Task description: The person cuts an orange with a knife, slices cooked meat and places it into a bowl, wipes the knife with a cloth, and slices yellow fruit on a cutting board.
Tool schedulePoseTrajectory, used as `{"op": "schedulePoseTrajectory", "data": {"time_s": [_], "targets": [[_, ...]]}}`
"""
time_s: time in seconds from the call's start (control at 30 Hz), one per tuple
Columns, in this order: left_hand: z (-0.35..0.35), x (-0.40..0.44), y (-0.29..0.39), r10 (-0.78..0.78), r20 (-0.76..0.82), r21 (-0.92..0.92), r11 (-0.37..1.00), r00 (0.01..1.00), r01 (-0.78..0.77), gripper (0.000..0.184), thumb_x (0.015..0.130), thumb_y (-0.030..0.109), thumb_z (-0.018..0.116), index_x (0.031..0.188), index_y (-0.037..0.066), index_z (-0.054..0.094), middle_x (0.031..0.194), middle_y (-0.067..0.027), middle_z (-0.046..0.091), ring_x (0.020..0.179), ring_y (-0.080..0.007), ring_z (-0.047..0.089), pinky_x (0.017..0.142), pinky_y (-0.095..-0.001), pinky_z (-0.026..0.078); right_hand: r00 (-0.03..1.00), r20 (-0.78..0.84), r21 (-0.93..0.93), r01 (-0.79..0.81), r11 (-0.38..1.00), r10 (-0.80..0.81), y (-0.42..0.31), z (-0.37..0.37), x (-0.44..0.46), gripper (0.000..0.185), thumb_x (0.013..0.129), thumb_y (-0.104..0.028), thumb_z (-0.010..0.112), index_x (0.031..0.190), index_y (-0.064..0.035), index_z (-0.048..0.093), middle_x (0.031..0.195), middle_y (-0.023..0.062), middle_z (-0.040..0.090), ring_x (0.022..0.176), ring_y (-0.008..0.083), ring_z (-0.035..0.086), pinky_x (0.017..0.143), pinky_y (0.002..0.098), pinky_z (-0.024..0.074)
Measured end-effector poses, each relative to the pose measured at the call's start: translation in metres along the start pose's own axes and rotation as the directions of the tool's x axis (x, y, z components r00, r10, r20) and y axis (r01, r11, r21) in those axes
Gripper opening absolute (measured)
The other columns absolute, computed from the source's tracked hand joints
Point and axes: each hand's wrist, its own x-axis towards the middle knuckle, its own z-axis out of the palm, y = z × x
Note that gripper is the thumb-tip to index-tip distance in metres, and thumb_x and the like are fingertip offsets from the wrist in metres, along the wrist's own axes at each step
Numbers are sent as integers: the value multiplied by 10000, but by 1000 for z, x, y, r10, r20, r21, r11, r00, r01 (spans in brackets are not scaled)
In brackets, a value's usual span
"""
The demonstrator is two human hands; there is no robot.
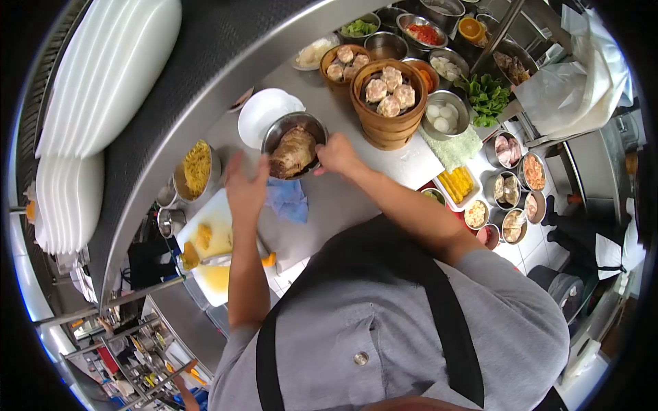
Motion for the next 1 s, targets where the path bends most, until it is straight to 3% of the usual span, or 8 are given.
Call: {"op": "schedulePoseTrajectory", "data": {"time_s": [0.03,0.07,0.1,0.33,0.43,0.53,0.67,1.0], "targets": [[0,-4,-3,15,1,-1,1000,1000,-15,682,843,398,805,1337,-14,577,1262,-246,618,1168,-379,639,969,-486,521,998,-37,28,-44,999,45,-6,-3,-10,353,934,-68,589,1054,264,590,994,323,705,664,355,749,543,419,600],[0,-9,-6,-291,368,-211,899,883,384,615,889,376,769,1313,-24,574,1225,-220,636,1109,-333,669,908,-428,550,997,-74,163,6,987,7,12,5,4,344,927,-73,588,1052,247,595,951,313,711,664,352,749,543,421,598],[4,-11,-7,-416,719,-229,615,557,754,549,936,354,734,1290,-34,572,1188,-194,654,1050,-288,699,848,-370,578,997,-79,169,9,986,5,13,10,5,344,927,-73,588,1052,247,595,951,313,711,664,352,749,543,421,598],[61,27,42,-290,391,-780,400,874,482,288,989,52,535,1258,-49,521,1182,-161,630,915,-257,693,788,-384,609,889,-445,55,152,987,-112,-4,43,23,295,945,-133,582,985,154,636,863,311,714,693,334,755,655,418,604],[74,88,27,-274,433,-808,305,859,504,319,992,35,536,1301,-33,486,1299,-183,567,1031,-299,673,808,-412,627,931,-319,489,323,810,-178,-19,43,47,487,1006,-245,556,1333,114,523,878,273,725,800,345,755,758,444,579],[93,175,34,10,494,-837,274,869,473,446,981,-51,440,1422,-85,382,1357,-254,511,1207,-410,590,976,-571,599,915,-280,346,380,858,-292,-18,16,17,562,1016,-304,552,1399,99,472,904,277,717,825,391,734,757,494,554],[152,298,70,109,574,-776,389,812,496,447,1027,-15,409,1470,-28,349,1391,-237,521,1164,-458,618,933,-482,633,809,-144,-24,573,819,-570,67,6,1,397,997,-275,569,1197,68,595,968,340,667,929,515,643,844,542,516],[294,474,88,239,680,-641,652,694,404,351,1057,89,485,1394,-7,486,1395,-164,552,1194,-329,615,938,-436,571,789,29,-496,544,677,-613,182,-17,-5,353,964,-249,551,1221,-15,617,977,144,688,767,361,698,661,471,584]]}}
